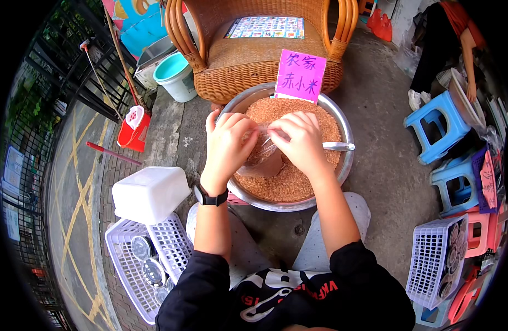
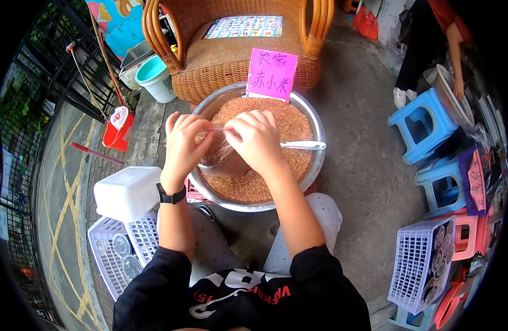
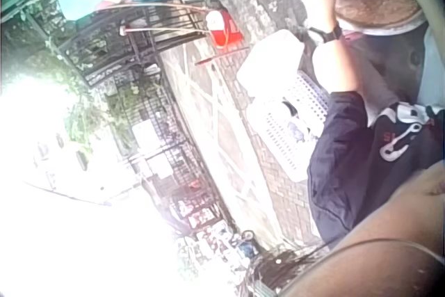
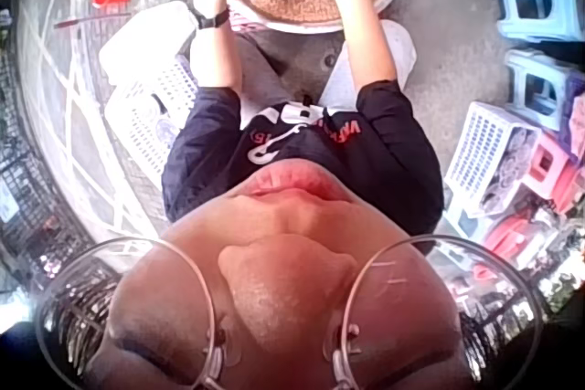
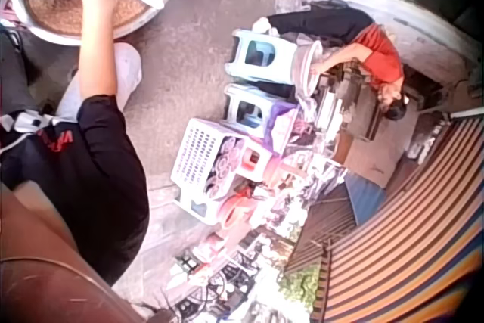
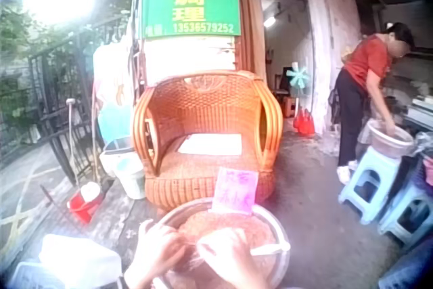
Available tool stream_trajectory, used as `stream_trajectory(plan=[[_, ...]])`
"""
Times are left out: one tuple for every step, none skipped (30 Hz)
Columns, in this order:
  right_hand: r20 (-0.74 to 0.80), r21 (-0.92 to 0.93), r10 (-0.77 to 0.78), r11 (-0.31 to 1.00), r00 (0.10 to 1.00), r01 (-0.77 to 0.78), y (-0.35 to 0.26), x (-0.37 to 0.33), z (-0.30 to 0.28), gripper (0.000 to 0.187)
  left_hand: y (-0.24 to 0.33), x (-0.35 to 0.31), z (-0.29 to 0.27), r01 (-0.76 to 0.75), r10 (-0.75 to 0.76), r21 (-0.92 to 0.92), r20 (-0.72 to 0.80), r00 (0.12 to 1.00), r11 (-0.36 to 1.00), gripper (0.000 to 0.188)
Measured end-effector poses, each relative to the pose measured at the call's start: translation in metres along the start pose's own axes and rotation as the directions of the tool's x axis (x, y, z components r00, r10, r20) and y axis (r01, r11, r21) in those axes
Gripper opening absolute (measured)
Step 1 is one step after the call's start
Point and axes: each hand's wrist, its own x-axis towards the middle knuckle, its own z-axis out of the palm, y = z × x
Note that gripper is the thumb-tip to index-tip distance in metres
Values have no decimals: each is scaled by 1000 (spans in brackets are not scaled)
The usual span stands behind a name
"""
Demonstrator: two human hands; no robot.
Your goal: The person scoops red millet from a metal basin into a plastic bag using a spoon and seals the bag by hand. The person then opens another plastic bag and scoops more millet into it with the spoon.
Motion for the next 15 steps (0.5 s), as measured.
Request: stream_trajectory(plan=[[-8, -3, -20, 1000, 1000, 20, 1, -1, 2, 7, 1, 0, 1, -3, 3, 1, 15, 1000, 1000, 7], [-15, -2, -40, 999, 999, 40, 0, -2, 4, 7, 2, 0, 2, -2, 2, 2, 16, 1000, 1000, 7], [-15, -1, -41, 999, 999, 41, 0, -2, 6, 7, 3, 1, 2, -13, 13, 2, 16, 1000, 1000, 7], [-9, 2, -44, 999, 999, 44, 1, -3, 8, 7, 4, 1, 2, -24, 24, 3, 16, 1000, 1000, 7], [-2, 4, -48, 999, 999, 48, 0, -3, 9, 6, 3, 0, 2, -23, 23, 3, 16, 1000, 1000, 7], [-2, 5, -48, 999, 999, 48, 0, -2, 8, 6, 3, 0, 2, -36, 36, 2, 8, 999, 999, 7], [0, 10, -44, 999, 999, 44, -1, -2, 7, 6, 2, 0, 2, -49, 49, 0, 0, 999, 999, 8], [2, 13, -38, 999, 999, 38, -1, -2, 6, 6, 2, 0, 2, -49, 49, -1, 1, 999, 999, 8], [3, 12, -38, 999, 999, 38, -1, -2, 6, 6, 2, 0, 3, -58, 58, -6, -1, 998, 998, 8], [7, 30, -32, 999, 999, 32, 0, -2, 6, 6, 2, 1, 4, -67, 67, -11, -3, 998, 998, 8], [12, 51, -28, 998, 1000, 28, 0, -2, 7, 7, 2, 1, 3, -65, 65, -9, -2, 998, 998, 8], [13, 53, -28, 998, 1000, 28, 0, -2, 7, 7, 2, 2, 3, -76, 76, -5, -8, 997, 997, 8], [10, 53, -25, 998, 1000, 25, 1, -3, 7, 6, 2, 2, 3, -88, 88, -1, -15, 996, 996, 8], [7, 51, -23, 998, 1000, 22, 1, -3, 7, 5, 2, 2, 3, -87, 87, -1, -15, 996, 996, 8], [8, 51, -23, 998, 1000, 22, 2, -2, 7, 5, 2, 2, 3, -89, 89, 10, -18, 996, 996, 7]])
